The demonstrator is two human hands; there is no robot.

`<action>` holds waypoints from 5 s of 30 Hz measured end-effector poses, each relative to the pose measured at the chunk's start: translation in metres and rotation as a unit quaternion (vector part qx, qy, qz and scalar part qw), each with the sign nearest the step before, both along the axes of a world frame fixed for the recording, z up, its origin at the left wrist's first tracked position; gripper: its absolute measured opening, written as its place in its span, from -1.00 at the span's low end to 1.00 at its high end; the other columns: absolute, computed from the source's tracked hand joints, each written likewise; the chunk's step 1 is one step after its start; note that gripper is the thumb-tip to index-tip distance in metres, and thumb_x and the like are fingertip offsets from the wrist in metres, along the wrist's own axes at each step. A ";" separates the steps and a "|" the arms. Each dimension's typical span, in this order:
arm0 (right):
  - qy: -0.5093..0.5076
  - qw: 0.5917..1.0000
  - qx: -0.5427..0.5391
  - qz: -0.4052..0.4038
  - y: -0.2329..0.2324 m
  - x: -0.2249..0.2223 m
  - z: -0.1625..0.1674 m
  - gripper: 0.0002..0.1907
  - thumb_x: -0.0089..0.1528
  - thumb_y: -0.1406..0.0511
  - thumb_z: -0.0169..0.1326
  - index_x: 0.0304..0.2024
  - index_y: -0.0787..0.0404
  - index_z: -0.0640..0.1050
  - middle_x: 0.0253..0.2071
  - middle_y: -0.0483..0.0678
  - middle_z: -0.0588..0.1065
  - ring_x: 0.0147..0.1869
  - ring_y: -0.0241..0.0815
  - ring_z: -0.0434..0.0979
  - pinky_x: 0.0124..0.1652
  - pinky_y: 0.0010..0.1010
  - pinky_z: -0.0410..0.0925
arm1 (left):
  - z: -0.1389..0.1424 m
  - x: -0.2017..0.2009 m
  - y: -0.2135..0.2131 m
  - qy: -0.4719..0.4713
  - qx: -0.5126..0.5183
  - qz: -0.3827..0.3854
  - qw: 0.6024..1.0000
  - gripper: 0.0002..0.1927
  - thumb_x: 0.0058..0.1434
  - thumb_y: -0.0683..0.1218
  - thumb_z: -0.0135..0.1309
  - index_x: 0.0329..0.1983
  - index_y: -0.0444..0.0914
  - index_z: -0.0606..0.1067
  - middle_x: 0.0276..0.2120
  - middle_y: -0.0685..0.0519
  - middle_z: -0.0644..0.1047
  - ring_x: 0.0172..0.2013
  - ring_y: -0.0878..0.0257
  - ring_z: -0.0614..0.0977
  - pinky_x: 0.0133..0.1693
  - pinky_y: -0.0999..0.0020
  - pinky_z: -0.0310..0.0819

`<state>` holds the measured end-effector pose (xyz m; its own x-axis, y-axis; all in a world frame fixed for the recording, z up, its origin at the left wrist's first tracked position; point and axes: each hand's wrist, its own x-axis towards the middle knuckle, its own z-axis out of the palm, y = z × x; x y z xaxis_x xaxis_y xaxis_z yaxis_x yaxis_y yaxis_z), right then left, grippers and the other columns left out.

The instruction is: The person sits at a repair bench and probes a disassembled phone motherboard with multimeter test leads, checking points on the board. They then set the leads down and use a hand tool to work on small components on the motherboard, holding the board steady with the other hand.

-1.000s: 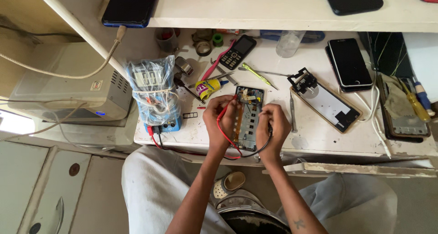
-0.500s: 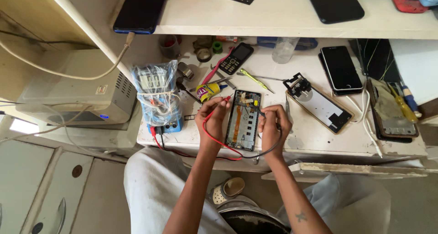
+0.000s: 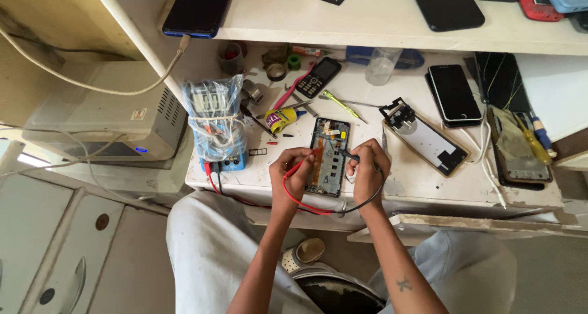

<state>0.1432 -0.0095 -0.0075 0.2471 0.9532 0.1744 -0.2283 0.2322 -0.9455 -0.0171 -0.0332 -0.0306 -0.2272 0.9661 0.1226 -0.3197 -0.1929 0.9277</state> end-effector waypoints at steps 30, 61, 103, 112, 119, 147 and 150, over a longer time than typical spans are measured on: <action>-0.041 0.999 0.003 -0.015 -0.004 -0.004 0.004 -0.69 0.37 0.34 -0.13 -0.49 0.29 0.33 -0.53 -0.15 0.27 -0.56 -0.44 0.23 -0.59 -0.52 0.17 | 0.017 0.006 -0.006 0.062 0.012 -0.001 0.998 -0.89 0.26 -0.26 0.12 -0.22 -0.45 0.51 -0.36 -0.04 0.60 -0.43 0.34 0.65 -0.40 0.46 0.55; -0.039 0.999 0.007 -0.029 -0.003 -0.005 0.001 -0.69 0.37 0.35 -0.15 -0.50 0.29 0.33 -0.54 -0.14 0.26 -0.57 -0.44 0.22 -0.60 -0.51 0.17 | 0.022 0.010 -0.008 0.111 0.015 0.036 0.993 -0.86 0.23 -0.25 0.12 -0.24 -0.48 0.57 -0.26 -0.01 0.56 -0.49 0.34 0.62 -0.45 0.45 0.51; 0.042 0.998 -0.002 -0.037 0.005 -0.002 -0.005 -0.67 0.29 0.30 -0.15 -0.57 0.28 0.33 -0.58 -0.11 0.26 -0.55 -0.34 0.24 -0.59 -0.42 0.21 | 0.045 -0.029 -0.028 0.017 0.000 0.122 0.992 -0.69 0.41 -0.13 -0.14 -0.19 -0.39 0.60 -0.55 0.02 0.47 -0.56 0.32 0.48 -0.46 0.41 0.37; 0.041 0.997 -0.041 -0.041 0.003 -0.004 0.003 -0.64 0.30 0.22 -0.16 -0.57 0.26 0.32 -0.61 -0.08 0.27 -0.61 -0.28 0.24 -0.58 -0.42 0.19 | 0.101 -0.096 -0.037 0.476 -0.135 0.295 0.818 -0.63 0.20 -0.06 0.11 0.02 -0.35 0.56 -0.55 -0.16 0.60 -0.49 -0.05 0.65 -0.31 0.05 0.48; 0.040 0.998 -0.027 -0.038 0.007 -0.002 -0.004 -0.63 0.33 0.21 -0.16 -0.55 0.26 0.31 -0.62 -0.07 0.28 -0.60 -0.28 0.23 -0.57 -0.43 0.18 | 0.081 -0.101 -0.026 0.539 -0.183 0.313 0.760 -0.59 0.28 -0.02 0.11 0.10 -0.34 0.49 -0.49 -0.23 0.62 -0.38 -0.21 0.64 -0.24 -0.08 0.46; 0.002 0.999 -0.034 -0.027 0.004 -0.002 0.000 -0.60 0.35 0.19 -0.20 -0.54 0.25 0.34 -0.64 -0.08 0.30 -0.64 -0.27 0.30 -0.53 -0.48 0.13 | 0.060 -0.153 -0.017 0.713 -0.045 0.241 0.657 -0.75 0.27 -0.13 0.15 0.02 -0.13 0.58 -0.53 -0.12 0.58 -0.48 -0.09 0.62 -0.39 0.02 0.45; 0.014 0.999 -0.037 -0.028 0.004 -0.002 -0.001 -0.60 0.35 0.20 -0.20 -0.54 0.26 0.34 -0.63 -0.09 0.29 -0.64 -0.27 0.28 -0.55 -0.47 0.14 | 0.061 -0.159 -0.016 0.732 -0.004 0.221 0.645 -0.63 0.18 -0.24 0.10 0.07 -0.16 0.57 -0.55 -0.10 0.56 -0.49 -0.07 0.61 -0.39 0.03 0.45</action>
